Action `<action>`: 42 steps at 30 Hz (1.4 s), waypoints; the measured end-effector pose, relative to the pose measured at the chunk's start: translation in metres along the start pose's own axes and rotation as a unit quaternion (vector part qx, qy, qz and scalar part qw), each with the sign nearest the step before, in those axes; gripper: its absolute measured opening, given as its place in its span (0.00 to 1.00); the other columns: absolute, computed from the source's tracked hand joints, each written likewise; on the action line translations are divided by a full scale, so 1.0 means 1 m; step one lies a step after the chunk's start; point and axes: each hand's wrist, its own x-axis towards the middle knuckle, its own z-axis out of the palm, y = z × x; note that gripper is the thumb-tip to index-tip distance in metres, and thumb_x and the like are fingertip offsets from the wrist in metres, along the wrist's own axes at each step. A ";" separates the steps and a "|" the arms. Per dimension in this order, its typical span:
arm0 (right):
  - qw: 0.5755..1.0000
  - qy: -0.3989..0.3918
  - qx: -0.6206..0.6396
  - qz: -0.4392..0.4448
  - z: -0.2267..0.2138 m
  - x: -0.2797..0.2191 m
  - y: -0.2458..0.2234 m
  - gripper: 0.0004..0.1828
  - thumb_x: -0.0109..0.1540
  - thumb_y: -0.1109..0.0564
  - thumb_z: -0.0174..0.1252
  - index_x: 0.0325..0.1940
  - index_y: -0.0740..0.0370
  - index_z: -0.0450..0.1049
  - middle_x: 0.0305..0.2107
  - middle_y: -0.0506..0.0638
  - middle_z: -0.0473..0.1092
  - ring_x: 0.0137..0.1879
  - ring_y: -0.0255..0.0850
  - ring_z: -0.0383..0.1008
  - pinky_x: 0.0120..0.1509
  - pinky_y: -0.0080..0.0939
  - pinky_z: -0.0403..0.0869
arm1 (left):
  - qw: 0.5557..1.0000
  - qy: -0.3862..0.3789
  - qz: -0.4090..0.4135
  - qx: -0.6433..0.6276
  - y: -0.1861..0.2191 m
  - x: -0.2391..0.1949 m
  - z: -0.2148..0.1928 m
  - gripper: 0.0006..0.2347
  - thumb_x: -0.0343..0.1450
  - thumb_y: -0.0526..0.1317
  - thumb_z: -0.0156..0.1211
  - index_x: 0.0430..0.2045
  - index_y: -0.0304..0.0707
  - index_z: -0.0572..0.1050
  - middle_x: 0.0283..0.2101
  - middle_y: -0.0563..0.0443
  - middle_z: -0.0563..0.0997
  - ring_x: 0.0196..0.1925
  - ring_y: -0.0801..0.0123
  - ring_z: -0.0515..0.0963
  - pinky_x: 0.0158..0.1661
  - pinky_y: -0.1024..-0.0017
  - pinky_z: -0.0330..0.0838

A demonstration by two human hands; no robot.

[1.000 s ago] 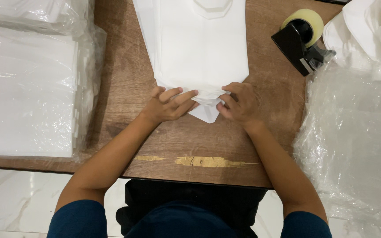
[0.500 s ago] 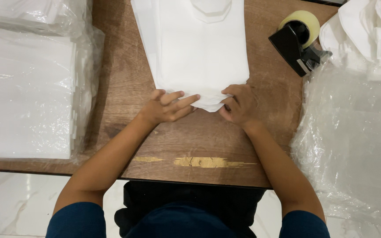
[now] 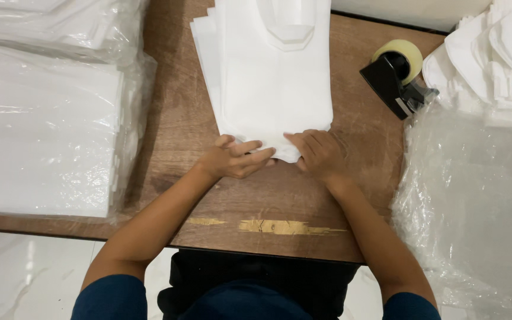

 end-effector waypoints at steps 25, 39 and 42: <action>0.919 -0.143 0.127 0.343 -0.091 0.045 0.008 0.19 0.62 0.51 0.64 0.55 0.56 0.72 0.46 0.47 0.73 0.56 0.43 0.74 0.61 0.42 0.72 | 0.641 -0.239 -0.697 -0.214 -0.066 0.020 -0.040 0.31 0.77 0.50 0.48 0.67 0.32 0.39 0.70 0.27 0.44 0.74 0.37 0.42 0.66 0.36 0.33; 0.762 0.014 0.450 0.465 0.041 0.032 0.081 0.30 0.65 0.59 0.56 0.70 0.67 0.58 0.61 0.60 0.60 0.68 0.52 0.61 0.73 0.49 0.62 | 0.701 0.037 -0.612 -0.366 -0.097 -0.017 0.007 0.24 0.72 0.41 0.30 0.64 0.32 0.57 0.65 0.34 0.63 0.69 0.47 0.59 0.70 0.52 0.47; 0.744 0.027 0.495 0.448 0.049 0.037 0.077 0.30 0.65 0.57 0.53 0.70 0.69 0.57 0.61 0.61 0.59 0.69 0.53 0.60 0.73 0.50 0.60 | 0.707 0.051 -0.585 -0.395 -0.102 -0.025 0.020 0.24 0.72 0.42 0.30 0.63 0.33 0.63 0.60 0.39 0.69 0.65 0.53 0.65 0.68 0.56 0.53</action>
